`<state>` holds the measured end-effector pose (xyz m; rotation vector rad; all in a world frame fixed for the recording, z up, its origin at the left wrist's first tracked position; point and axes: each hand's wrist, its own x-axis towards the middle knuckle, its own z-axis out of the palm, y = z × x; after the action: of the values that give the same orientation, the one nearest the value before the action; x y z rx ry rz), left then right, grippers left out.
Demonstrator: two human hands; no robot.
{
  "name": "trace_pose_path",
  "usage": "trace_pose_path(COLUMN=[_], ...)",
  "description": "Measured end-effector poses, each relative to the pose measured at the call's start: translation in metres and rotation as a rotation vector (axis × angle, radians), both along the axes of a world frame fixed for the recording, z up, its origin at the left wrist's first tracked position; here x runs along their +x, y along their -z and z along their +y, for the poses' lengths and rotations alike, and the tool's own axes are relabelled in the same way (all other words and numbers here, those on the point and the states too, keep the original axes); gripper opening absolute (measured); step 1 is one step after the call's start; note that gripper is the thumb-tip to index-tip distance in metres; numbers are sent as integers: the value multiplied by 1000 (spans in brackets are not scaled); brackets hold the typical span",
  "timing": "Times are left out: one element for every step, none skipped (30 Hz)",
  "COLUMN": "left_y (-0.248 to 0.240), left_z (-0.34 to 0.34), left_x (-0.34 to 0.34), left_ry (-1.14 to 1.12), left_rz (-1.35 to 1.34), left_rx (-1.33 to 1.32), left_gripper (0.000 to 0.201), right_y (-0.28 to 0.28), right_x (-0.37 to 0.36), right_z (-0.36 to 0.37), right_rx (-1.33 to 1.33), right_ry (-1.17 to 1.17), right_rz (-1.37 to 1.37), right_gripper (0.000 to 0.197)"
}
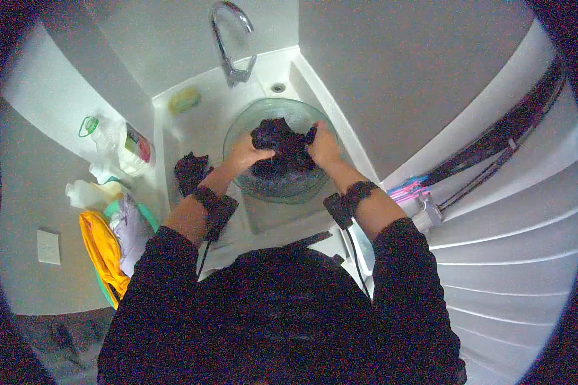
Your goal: The recorder is hand-washing various pieces of clothing in a bowl of soapy water within a sink.
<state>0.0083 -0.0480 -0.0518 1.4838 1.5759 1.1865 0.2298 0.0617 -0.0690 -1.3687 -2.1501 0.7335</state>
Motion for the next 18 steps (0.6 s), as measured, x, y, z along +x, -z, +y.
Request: trace_pose_path(left_y=[15,30,29,30,30,29,17,4,-4,-1,5,11,21,31,43,54,65,65], left_z=[-4,-8,-11,-13,-15,-18,-20,-22,-24,-23,-21,-19,-17,-13,-11,-9,-7,-5], left_x=[-8,-17,-16,-12,-7,-4,5,14,20,22,22,21,18,15,12,9,4,5], left_ry=[-14,-30,-77,-75,-79,-89,-87,-61,-38,-37,-32,-35,-41,-43,-43,-47,-49,-41], left_rz=[109,219,300,295,453,613,610,725,839,834,913,992,987,995,1002,997,1021,1044], left_rx=[31,60,-195,-202,-228,-254,-261,-376,-489,-494,-518,-548,-553,-546,-541,-547,-504,-457], left_gripper=[60,68,90,90,98,107,107,104,102,102,97,93,93,90,87,87,82,77], right_y=[-7,-13,-12,-12,-11,-18,-28,-31,-24,-19,-14,-9,-3,5,13,17,21,24], right_x=[-8,-17,-18,-19,-21,-28,-34,-40,-45,-45,-44,-46,-47,-50,-53,-55,-58,-57], right_z=[-9,-15,-15,-16,-17,-25,-36,-43,-42,-43,-44,-44,-42,-41,-41,-41,-41,-40], right_rx=[-38,-73,-81,39,158,152,76,-1,-58,-62,-38,-12,-15,-15,3,25,25,20], right_ry=[13,24,26,-68,-162,-170,-181,-191,-230,-233,-240,-256,-298,-306,-330,-353,-362,-358], right_rz=[-122,-244,-250,-144,-36,-37,-148,-259,-324,-328,-406,-482,-491,-494,-564,-632,-634,-634], right_gripper=[65,71,71,74,77,77,81,85,85,85,85,86,91,91,92,93,93,93])
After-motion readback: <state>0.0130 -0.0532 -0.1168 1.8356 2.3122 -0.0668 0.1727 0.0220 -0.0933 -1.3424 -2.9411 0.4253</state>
